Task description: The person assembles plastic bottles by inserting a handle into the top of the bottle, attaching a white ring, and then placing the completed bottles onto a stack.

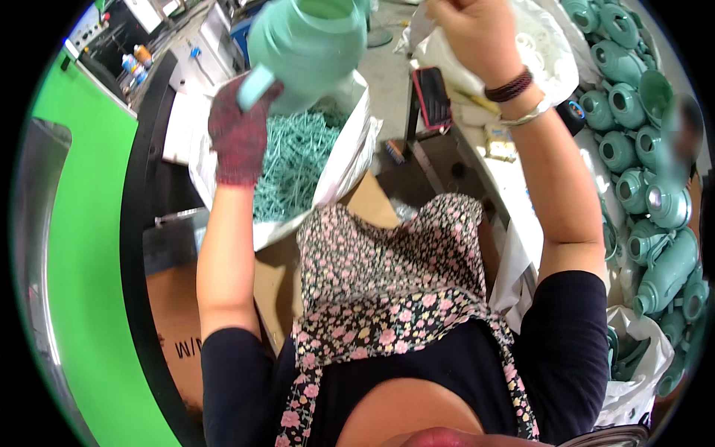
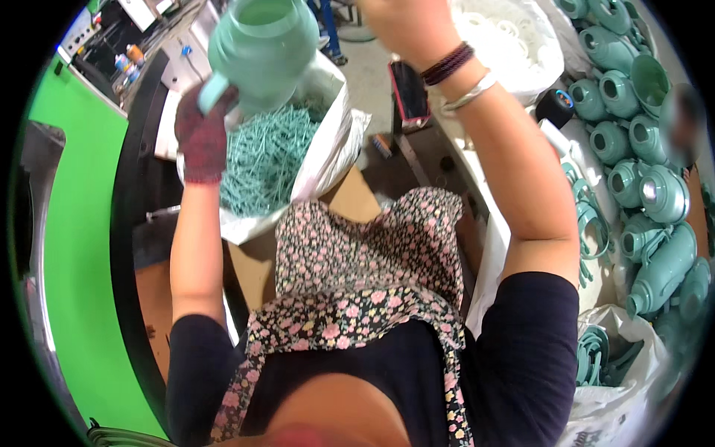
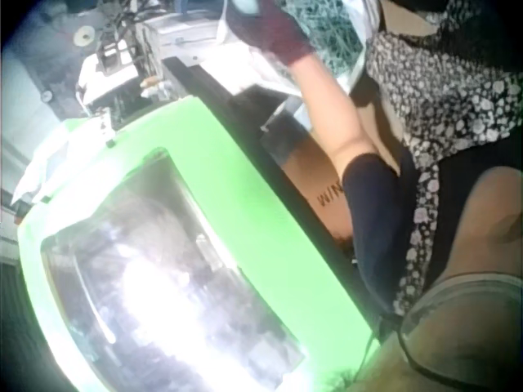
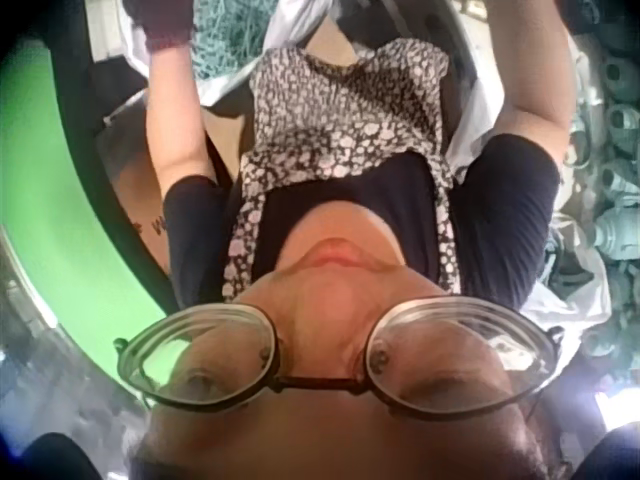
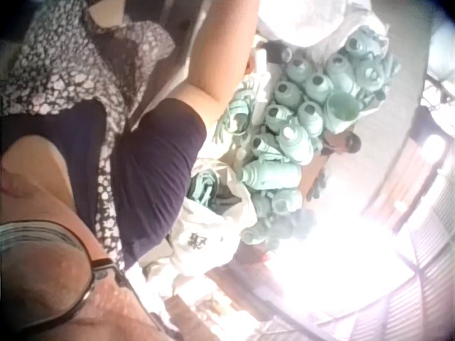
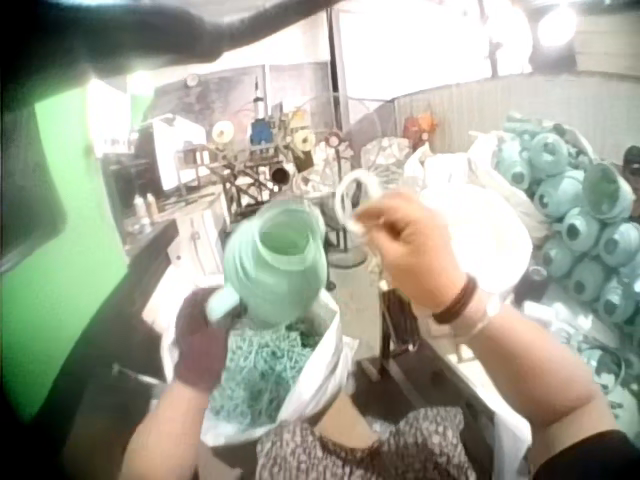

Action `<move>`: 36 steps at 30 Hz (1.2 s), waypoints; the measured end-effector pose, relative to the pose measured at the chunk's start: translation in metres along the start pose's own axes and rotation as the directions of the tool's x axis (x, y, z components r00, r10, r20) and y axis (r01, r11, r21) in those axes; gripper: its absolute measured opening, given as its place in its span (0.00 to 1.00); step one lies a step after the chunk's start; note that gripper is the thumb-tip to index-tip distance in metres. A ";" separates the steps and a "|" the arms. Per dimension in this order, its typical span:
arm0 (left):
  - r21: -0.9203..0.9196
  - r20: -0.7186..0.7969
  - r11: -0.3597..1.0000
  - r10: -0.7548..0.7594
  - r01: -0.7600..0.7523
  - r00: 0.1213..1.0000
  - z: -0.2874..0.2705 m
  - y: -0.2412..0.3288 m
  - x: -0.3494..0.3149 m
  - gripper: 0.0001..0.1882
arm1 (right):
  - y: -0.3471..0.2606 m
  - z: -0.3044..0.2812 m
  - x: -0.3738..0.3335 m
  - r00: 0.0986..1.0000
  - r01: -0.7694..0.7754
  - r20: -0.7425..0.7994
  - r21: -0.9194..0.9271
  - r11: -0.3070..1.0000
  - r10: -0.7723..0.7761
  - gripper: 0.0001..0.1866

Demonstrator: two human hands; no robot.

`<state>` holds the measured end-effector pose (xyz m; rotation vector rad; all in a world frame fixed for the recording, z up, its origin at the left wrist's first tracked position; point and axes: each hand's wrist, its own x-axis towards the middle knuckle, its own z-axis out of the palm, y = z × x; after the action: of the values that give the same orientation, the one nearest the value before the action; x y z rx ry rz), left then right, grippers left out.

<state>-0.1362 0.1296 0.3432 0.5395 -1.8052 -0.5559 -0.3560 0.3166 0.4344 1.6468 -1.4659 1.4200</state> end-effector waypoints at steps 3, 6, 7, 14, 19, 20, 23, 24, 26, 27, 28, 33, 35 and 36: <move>-0.144 -0.041 0.985 -0.097 0.090 0.994 -0.005 -0.003 0.008 0.20 | -0.041 -0.011 -0.026 0.963 -0.268 0.038 0.057 0.962 0.267 0.08; -0.238 -0.119 0.971 -0.006 -0.023 0.993 -0.014 -0.018 0.015 0.19 | -0.045 -0.010 -0.076 0.976 -0.213 0.055 0.074 0.974 0.210 0.11; -0.288 -0.150 0.957 -0.001 -0.042 0.989 -0.011 -0.013 0.014 0.18 | -0.048 -0.013 -0.093 0.964 -0.264 0.058 0.065 0.962 0.260 0.11; 0.054 0.229 0.980 -0.201 0.194 0.952 -0.047 0.021 -0.100 0.25 | -0.028 -0.034 -0.197 0.869 -0.494 -0.120 -0.181 0.851 0.479 0.15; -0.603 0.472 0.767 0.564 -0.219 0.677 -0.062 0.007 -0.146 0.31 | -0.098 0.046 -0.217 0.726 -0.635 0.215 0.575 0.517 0.653 0.07; -0.671 0.452 0.688 0.675 -0.277 0.583 -0.064 -0.021 -0.147 0.32 | -0.099 0.046 -0.228 0.756 -0.607 0.142 0.519 0.602 0.639 0.07; -0.647 0.559 0.728 0.655 -0.227 0.509 -0.064 -0.028 -0.150 0.34 | -0.100 0.042 -0.232 0.800 -0.561 0.052 0.418 0.714 0.597 0.07; -0.473 0.694 0.877 0.431 -0.085 0.576 -0.063 0.013 -0.153 0.34 | -0.101 0.043 -0.232 0.839 -0.519 0.045 0.361 0.774 0.542 0.07; -0.256 0.757 0.959 0.277 -0.121 0.591 -0.055 0.077 -0.143 0.39 | -0.105 0.041 -0.225 0.912 -0.405 0.039 0.242 0.882 0.408 0.06; -0.268 0.801 0.960 0.272 -0.087 0.534 -0.053 0.098 -0.133 0.34 | -0.112 0.027 -0.214 0.830 -0.525 0.069 0.431 0.734 0.554 0.06; -0.276 0.840 0.960 0.268 -0.053 0.472 -0.051 0.117 -0.122 0.30 | -0.118 0.006 -0.206 0.727 -0.602 0.132 0.593 0.534 0.674 0.06; -0.431 0.840 0.831 0.512 -0.353 0.180 -0.035 0.113 -0.102 0.36 | -0.146 -0.053 -0.185 0.472 -0.881 0.678 0.388 0.271 0.564 0.09; -0.370 0.880 0.833 0.456 -0.411 0.133 -0.034 0.123 -0.101 0.35 | -0.146 -0.056 -0.185 0.605 -0.755 0.637 0.268 0.599 0.478 0.09; -0.348 0.886 0.822 0.446 -0.450 0.129 -0.033 0.124 -0.102 0.34 | -0.145 -0.057 -0.186 0.726 -0.542 0.585 0.164 0.824 0.361 0.09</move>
<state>-0.0874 0.2862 0.3524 -0.5946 -2.9763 -0.4433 -0.2180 0.4793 0.3200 2.1054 -2.1783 1.6051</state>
